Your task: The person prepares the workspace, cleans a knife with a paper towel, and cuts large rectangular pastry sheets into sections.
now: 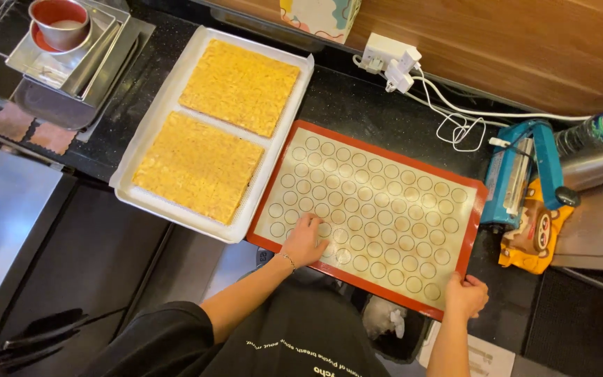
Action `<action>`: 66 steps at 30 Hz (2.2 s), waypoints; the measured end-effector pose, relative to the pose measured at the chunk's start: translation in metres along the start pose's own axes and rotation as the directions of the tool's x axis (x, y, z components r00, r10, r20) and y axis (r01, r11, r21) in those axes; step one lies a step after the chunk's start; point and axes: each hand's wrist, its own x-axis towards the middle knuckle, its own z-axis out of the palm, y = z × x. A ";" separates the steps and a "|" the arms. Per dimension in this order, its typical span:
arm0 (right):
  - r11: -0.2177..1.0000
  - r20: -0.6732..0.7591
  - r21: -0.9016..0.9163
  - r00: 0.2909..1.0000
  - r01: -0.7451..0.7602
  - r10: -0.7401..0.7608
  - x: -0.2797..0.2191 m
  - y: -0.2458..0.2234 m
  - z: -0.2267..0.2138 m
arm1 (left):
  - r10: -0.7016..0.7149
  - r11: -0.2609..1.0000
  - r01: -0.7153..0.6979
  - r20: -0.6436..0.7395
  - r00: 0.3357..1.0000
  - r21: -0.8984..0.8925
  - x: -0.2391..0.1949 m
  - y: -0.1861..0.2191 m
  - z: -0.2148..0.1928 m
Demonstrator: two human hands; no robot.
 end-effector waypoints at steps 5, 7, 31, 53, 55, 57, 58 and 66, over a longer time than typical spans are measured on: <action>0.996 -0.222 -0.030 0.971 0.089 -0.093 -0.048 0.014 0.027 | 0.031 0.994 -0.031 0.001 1.000 -0.109 -0.028 -0.016 -0.058; 0.995 -0.244 -0.045 0.965 0.092 -0.100 -0.067 0.001 0.026 | 0.026 0.987 -0.027 -0.003 1.000 -0.159 -0.022 -0.049 -0.060; 0.999 -0.204 0.039 0.978 -0.029 0.036 -0.052 0.014 0.012 | -0.153 0.931 0.068 -0.216 0.964 -0.358 -0.041 -0.075 -0.115; 0.939 -0.171 0.010 0.926 0.344 -0.337 -0.086 -0.022 0.078 | -0.230 0.906 0.020 -0.452 0.862 -0.423 -0.057 -0.080 -0.136; 0.892 -0.115 0.032 0.889 0.450 -0.444 -0.117 -0.049 0.086 | -0.282 0.871 0.017 -0.472 0.835 -0.491 -0.057 -0.092 -0.145; 0.835 -0.061 0.063 0.837 0.547 -0.544 -0.151 -0.078 0.090 | -0.333 0.832 0.009 -0.487 0.807 -0.554 -0.059 -0.104 -0.151; 0.821 0.027 0.121 0.825 0.558 -0.564 -0.169 -0.093 0.088 | -0.346 0.843 0.020 -0.514 0.785 -0.538 -0.062 -0.110 -0.154; 0.768 0.261 0.250 0.723 0.590 -0.640 -0.233 -0.142 0.089 | -0.376 0.864 -0.026 -0.679 0.630 -0.502 -0.089 -0.153 -0.166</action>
